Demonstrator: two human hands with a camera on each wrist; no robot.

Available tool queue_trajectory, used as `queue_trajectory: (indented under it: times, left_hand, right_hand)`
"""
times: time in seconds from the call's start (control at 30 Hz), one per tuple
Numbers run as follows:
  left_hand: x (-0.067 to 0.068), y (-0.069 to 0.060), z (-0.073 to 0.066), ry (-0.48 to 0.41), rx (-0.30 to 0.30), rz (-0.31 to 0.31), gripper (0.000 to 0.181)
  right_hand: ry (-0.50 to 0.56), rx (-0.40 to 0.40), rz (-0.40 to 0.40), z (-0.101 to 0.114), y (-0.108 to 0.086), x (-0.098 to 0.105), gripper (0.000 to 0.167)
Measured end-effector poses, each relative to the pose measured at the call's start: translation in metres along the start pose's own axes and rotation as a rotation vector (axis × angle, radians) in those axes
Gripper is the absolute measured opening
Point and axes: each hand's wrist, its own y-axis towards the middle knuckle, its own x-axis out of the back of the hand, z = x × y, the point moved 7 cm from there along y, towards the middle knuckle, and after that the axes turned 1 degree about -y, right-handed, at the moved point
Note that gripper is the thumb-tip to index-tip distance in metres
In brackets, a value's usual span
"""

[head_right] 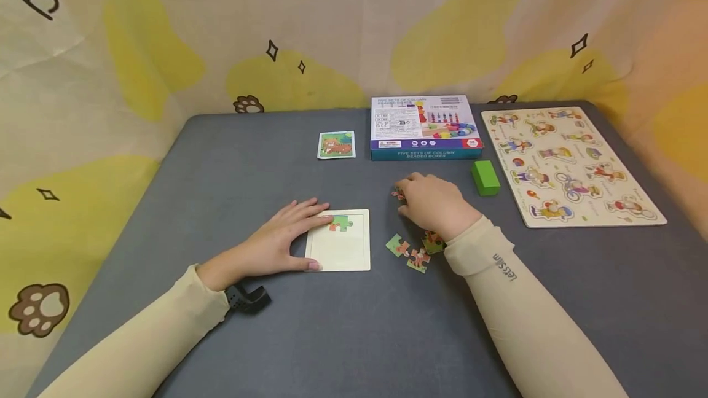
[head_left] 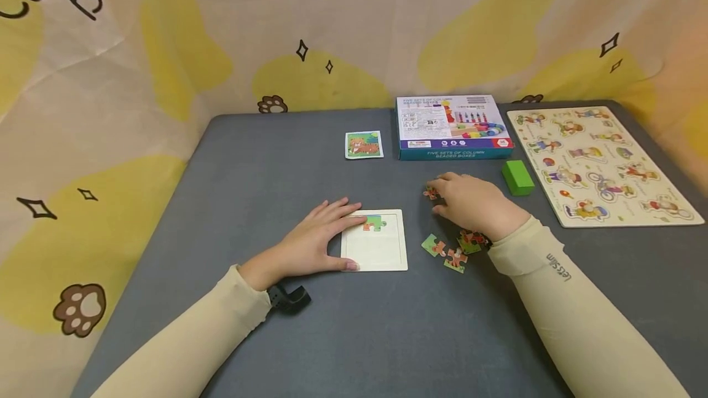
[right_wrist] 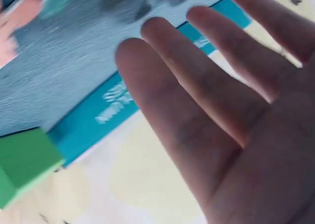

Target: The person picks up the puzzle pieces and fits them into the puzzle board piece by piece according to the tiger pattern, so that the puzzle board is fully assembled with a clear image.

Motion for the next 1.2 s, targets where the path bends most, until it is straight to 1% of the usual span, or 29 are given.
queue_trajectory:
  times: [0.03, 0.1, 0.3, 0.33, 0.4, 0.47, 0.53, 0.63, 0.7, 0.8, 0.87, 0.93, 1.07, 1.2]
  left_hand:
    - [0.0, 0.0, 0.0, 0.002, 0.001, 0.001, 0.091]
    - [-0.001, 0.0, 0.001, 0.009, 0.001, 0.004, 0.091]
    - [-0.001, 0.001, 0.002, 0.01, -0.003, 0.001, 0.092]
    - [-0.001, 0.001, 0.002, 0.01, -0.004, 0.001, 0.091]
    - [-0.001, 0.001, 0.002, 0.013, -0.009, -0.001, 0.088]
    - [-0.002, 0.001, 0.002, 0.02, -0.013, 0.001, 0.085]
    - [-0.003, 0.0, 0.002, 0.026, -0.012, 0.008, 0.082]
    - [-0.006, -0.002, 0.004, 0.027, 0.003, 0.021, 0.081]
    - [-0.006, -0.002, 0.004, 0.026, 0.011, 0.023, 0.082]
    - [-0.006, -0.001, 0.004, 0.029, 0.021, 0.026, 0.082]
    - [-0.005, -0.001, 0.004, 0.031, 0.017, 0.026, 0.083]
    - [-0.004, -0.001, 0.003, 0.025, 0.012, 0.028, 0.083]
    - [-0.004, -0.001, 0.001, 0.02, -0.027, 0.03, 0.083]
    - [-0.004, -0.003, -0.002, 0.037, -0.074, 0.031, 0.077]
  right_hand:
    - [0.004, -0.001, 0.005, -0.005, 0.001, -0.001, 0.052]
    - [0.022, -0.007, -0.013, -0.011, 0.002, -0.001, 0.048]
    - [0.112, -0.054, -0.156, -0.018, 0.006, 0.005, 0.015]
    - [0.123, -0.058, -0.167, -0.018, 0.007, 0.005, 0.01]
    - [0.143, -0.067, -0.177, -0.019, 0.008, 0.004, 0.009]
    - [0.173, -0.077, -0.171, -0.021, 0.009, 0.002, 0.014]
    - [0.206, -0.09, -0.146, -0.022, 0.01, -0.001, 0.021]
    - [0.228, -0.08, -0.105, -0.021, 0.011, -0.004, 0.029]
    - [0.223, -0.054, -0.092, -0.017, 0.011, -0.004, 0.027]
    - [0.226, -0.022, -0.088, -0.008, 0.011, -0.003, 0.018]
    - [0.251, -0.004, -0.079, 0.0, 0.01, -0.002, 0.012]
    - [0.277, 0.02, -0.068, 0.009, 0.009, -0.001, 0.012]
    - [0.304, 0.079, -0.065, 0.026, 0.006, 0.002, 0.014]
    - [0.367, 0.09, -0.083, 0.035, 0.004, 0.005, 0.013]
